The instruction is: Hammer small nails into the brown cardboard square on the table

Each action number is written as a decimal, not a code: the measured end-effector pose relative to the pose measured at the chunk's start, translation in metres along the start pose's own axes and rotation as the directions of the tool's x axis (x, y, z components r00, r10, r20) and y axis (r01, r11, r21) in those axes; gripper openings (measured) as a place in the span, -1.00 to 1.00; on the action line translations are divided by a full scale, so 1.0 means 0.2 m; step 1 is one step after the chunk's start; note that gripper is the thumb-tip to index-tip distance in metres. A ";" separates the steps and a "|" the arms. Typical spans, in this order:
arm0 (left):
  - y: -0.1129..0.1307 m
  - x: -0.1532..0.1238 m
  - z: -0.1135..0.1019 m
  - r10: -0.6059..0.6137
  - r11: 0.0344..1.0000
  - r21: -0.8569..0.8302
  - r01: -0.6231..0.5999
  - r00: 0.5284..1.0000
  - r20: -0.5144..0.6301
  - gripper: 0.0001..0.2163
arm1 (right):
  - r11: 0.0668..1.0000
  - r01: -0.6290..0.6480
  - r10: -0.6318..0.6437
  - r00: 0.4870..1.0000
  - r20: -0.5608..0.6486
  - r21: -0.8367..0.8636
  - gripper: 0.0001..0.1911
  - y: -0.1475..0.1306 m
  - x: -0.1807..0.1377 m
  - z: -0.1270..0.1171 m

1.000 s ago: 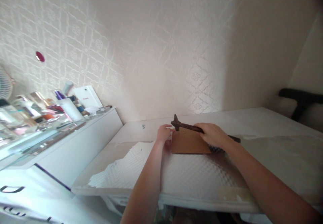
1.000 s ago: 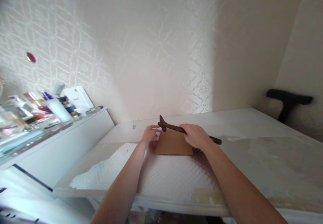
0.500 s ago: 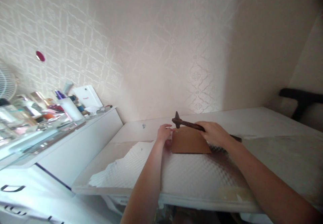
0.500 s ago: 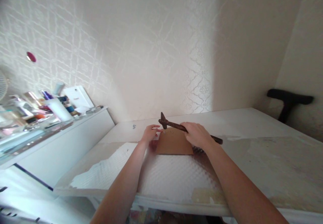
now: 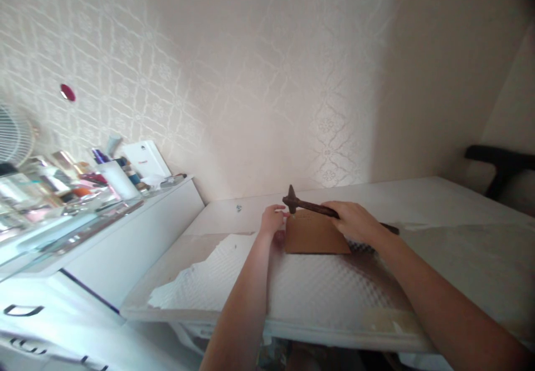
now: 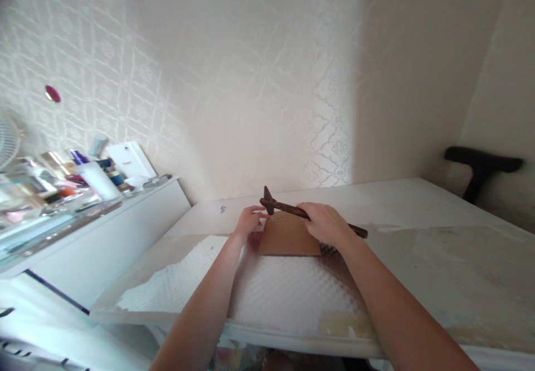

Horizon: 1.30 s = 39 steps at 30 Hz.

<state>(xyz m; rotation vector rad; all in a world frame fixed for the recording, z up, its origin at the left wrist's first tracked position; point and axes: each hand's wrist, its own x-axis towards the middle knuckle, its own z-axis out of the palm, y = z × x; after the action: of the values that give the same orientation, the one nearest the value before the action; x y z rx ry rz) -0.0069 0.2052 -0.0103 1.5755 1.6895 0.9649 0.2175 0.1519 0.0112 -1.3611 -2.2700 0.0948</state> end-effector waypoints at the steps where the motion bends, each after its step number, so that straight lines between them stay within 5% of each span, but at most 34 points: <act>1: 0.00 0.00 0.00 0.000 1.000 -0.003 0.000 1.000 0.000 -0.65 | 1.000 0.002 -0.002 1.000 0.008 -0.002 -0.61 0.00 0.00 0.00; 39: 0.00 0.00 0.01 0.008 1.000 -0.028 -0.008 1.000 0.017 -0.66 | 1.000 0.000 0.000 1.000 0.020 0.018 -0.60 0.00 0.00 0.00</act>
<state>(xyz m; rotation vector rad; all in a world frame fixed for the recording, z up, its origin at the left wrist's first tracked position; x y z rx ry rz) -0.0052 0.2057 -0.0112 1.5697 1.6528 0.9723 0.2171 0.1518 0.0115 -1.3569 -2.2803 0.1290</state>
